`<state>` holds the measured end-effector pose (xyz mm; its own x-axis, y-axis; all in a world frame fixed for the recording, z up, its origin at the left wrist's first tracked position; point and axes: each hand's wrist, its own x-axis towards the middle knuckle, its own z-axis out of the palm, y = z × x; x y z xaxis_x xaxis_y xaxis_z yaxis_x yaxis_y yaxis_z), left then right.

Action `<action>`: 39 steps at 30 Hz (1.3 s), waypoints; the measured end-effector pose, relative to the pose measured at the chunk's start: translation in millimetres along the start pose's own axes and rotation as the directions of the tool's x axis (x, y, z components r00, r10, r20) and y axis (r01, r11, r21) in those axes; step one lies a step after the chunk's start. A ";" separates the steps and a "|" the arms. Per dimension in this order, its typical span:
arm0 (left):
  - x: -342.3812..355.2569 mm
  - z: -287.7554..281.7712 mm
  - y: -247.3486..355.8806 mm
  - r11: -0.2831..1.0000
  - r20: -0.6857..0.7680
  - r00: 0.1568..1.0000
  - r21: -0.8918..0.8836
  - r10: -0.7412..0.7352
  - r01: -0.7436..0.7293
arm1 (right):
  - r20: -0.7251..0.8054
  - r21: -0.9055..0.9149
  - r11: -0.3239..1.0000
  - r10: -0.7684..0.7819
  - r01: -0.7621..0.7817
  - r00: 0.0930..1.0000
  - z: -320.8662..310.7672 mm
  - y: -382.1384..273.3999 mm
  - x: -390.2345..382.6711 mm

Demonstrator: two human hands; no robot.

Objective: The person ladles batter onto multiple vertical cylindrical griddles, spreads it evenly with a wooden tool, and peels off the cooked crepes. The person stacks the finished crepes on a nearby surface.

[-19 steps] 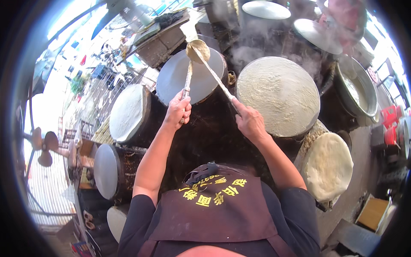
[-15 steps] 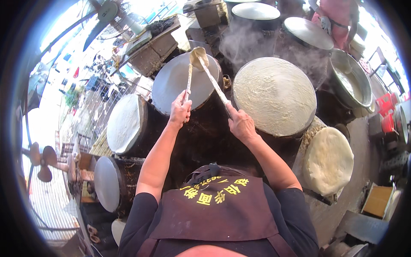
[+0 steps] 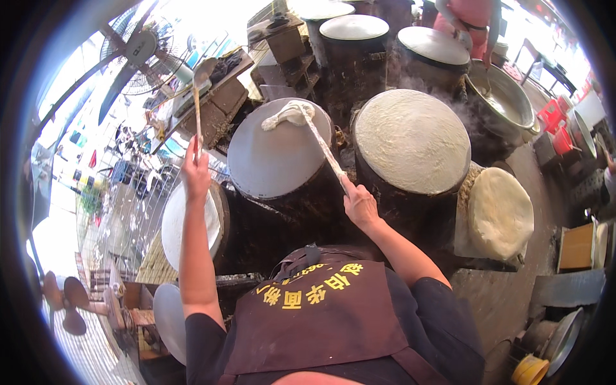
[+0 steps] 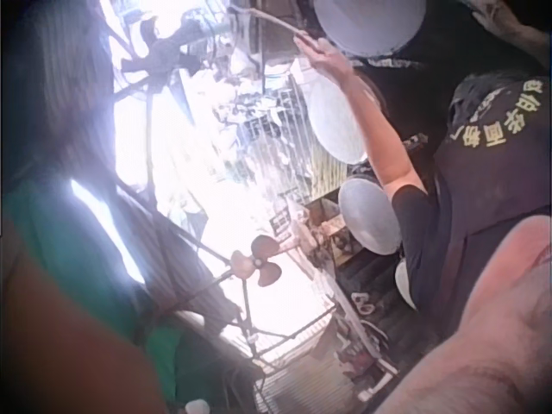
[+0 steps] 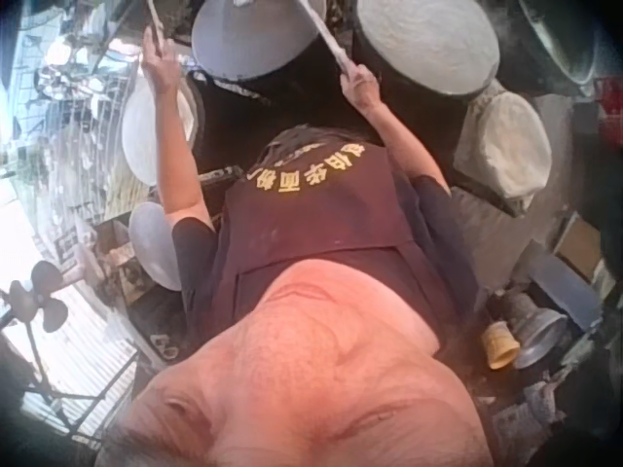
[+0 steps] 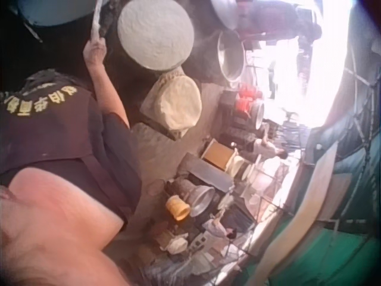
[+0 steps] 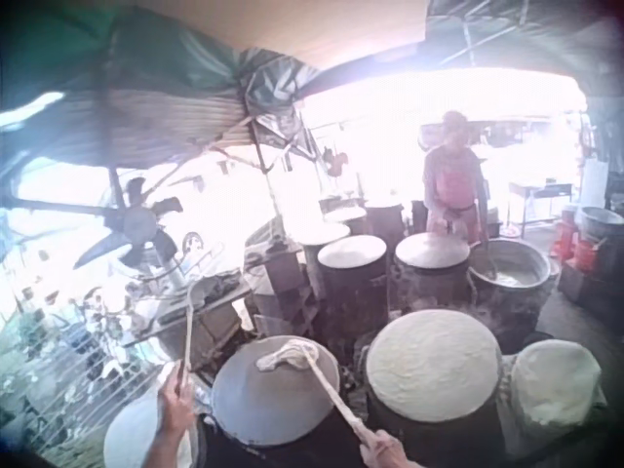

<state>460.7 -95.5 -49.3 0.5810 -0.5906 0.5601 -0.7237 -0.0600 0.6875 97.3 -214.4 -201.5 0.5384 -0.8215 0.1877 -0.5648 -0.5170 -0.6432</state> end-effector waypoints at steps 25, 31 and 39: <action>-188.9 -186.8 84.5 -0.361 0.588 0.785 -0.787 -0.196 0.500 | -0.113 0.361 0.929 0.127 -0.079 0.985 65.0 -60.8 83.2; -204.3 -202.7 90.5 -0.406 0.614 0.768 -0.759 -0.183 0.510 | -0.051 0.186 0.958 0.231 -0.218 0.972 85.5 -83.7 109.0; -211.5 -216.4 85.4 -0.360 0.626 0.765 -0.756 -0.151 0.547 | -0.123 0.219 0.950 0.254 -0.223 0.959 83.0 -70.6 134.6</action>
<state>356.6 198.5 -9.1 0.3209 -0.9465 0.0356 0.8598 0.3068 0.4082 261.6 -268.6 -192.5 0.2960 -0.9490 0.1082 -0.5196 -0.2550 -0.8155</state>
